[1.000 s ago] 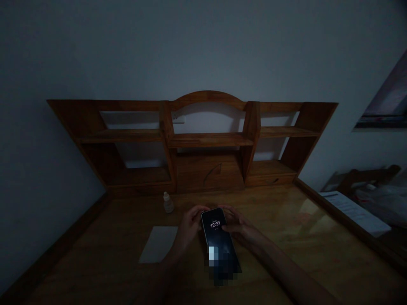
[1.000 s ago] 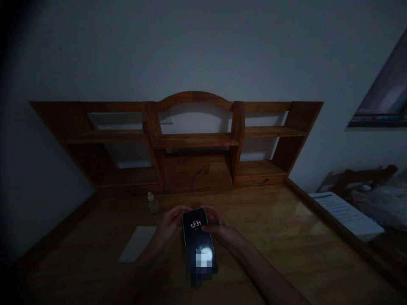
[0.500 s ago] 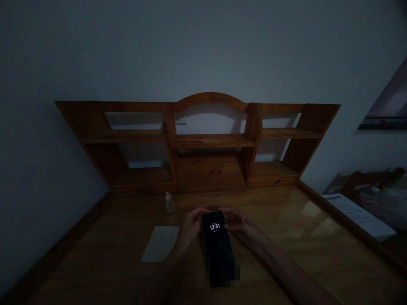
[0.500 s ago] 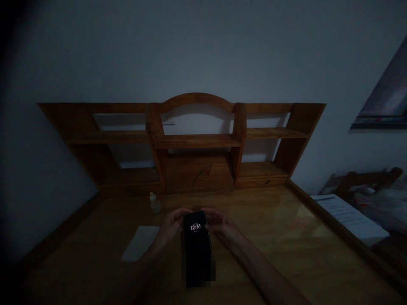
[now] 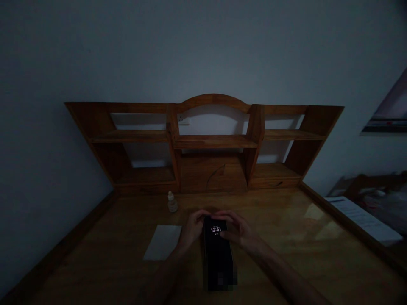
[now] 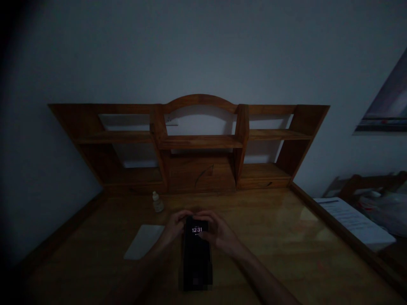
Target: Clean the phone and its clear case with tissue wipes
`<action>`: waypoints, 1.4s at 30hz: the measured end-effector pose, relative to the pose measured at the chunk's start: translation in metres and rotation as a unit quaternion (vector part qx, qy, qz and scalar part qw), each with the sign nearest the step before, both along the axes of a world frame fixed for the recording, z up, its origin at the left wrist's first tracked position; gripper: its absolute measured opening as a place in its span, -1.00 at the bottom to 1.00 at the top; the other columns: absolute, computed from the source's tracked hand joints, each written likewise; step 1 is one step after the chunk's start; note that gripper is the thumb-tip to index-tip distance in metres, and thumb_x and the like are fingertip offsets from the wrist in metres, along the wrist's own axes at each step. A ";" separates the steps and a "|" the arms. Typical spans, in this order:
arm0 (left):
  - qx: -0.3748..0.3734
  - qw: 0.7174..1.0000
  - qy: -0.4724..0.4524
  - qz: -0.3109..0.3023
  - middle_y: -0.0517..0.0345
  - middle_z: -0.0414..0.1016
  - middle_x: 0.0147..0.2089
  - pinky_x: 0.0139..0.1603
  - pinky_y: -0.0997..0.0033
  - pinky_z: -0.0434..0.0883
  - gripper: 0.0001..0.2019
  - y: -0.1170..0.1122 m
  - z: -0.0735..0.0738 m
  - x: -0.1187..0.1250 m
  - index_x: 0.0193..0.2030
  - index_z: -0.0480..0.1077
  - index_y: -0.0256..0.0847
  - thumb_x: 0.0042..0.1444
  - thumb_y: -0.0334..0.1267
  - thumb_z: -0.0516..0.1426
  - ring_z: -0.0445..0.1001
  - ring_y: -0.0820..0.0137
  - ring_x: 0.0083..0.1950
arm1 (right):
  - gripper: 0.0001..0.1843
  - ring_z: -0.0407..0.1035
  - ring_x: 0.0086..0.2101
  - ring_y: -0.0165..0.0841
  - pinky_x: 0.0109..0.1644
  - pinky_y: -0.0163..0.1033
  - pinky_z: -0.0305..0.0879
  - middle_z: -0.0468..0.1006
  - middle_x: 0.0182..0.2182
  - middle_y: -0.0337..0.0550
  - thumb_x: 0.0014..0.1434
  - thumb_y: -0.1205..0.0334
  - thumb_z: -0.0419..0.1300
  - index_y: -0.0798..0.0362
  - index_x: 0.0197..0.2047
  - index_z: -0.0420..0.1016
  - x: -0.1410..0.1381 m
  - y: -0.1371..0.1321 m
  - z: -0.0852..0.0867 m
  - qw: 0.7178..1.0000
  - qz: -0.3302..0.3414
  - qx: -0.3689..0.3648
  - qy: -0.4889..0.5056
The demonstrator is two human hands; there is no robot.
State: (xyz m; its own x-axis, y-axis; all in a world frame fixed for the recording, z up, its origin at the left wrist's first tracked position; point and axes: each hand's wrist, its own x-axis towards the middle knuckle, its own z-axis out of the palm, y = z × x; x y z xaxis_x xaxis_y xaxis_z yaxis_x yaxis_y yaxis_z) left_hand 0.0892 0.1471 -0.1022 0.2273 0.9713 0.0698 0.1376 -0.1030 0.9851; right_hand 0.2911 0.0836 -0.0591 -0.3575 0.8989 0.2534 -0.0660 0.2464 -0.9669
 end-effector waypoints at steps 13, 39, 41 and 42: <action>0.018 1.000 0.012 0.014 0.05 0.64 -0.26 -0.08 0.29 0.42 -0.76 -0.003 0.007 0.000 -0.34 0.58 -0.23 0.00 -0.36 0.06 0.56 0.24 -0.18 | -0.44 0.34 0.15 -0.13 0.26 0.12 0.22 0.46 0.15 -0.09 0.16 0.10 0.34 -0.16 0.22 0.35 0.005 0.009 -0.012 0.993 -0.095 0.026 -0.061; -0.025 0.991 -0.123 -0.045 -0.05 0.50 0.17 0.15 0.18 0.41 -0.51 0.003 -0.001 0.000 0.14 0.41 -0.22 0.00 -0.32 0.14 0.48 0.20 0.15 | -0.56 0.54 -0.18 -0.21 -0.10 -0.13 0.40 0.64 -0.21 -0.13 0.14 0.00 0.35 -0.03 0.01 0.36 -0.001 0.005 -0.016 0.988 -0.091 -0.086 0.088; -0.036 0.987 -0.135 -0.081 -0.08 0.48 0.18 0.15 0.15 0.41 -0.46 0.003 -0.005 -0.001 0.16 0.40 -0.20 -0.04 -0.33 0.19 0.47 0.16 0.17 | -0.57 0.54 -0.17 -0.21 -0.09 -0.12 0.40 0.64 -0.19 -0.12 0.13 0.01 0.36 -0.04 0.00 0.38 -0.002 0.007 -0.017 0.983 -0.109 -0.089 0.117; -0.034 0.988 -0.122 -0.086 -0.10 0.48 0.19 0.15 0.13 0.42 -0.47 0.003 -0.007 -0.001 0.16 0.40 -0.19 -0.02 -0.32 0.20 0.47 0.14 0.17 | -0.57 0.54 -0.18 -0.20 -0.09 -0.12 0.41 0.64 -0.19 -0.12 0.12 0.03 0.38 -0.05 -0.01 0.39 -0.002 0.009 -0.018 0.978 -0.120 -0.094 0.140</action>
State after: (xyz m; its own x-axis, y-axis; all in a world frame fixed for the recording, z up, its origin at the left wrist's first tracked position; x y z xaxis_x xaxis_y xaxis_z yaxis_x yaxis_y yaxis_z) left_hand 0.0881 0.1501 -0.1088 0.3738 0.9241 0.0793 -0.1195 -0.0368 0.9922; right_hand 0.2895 0.0923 -0.0767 -0.0714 0.9884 0.1338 -0.2962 0.1070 -0.9491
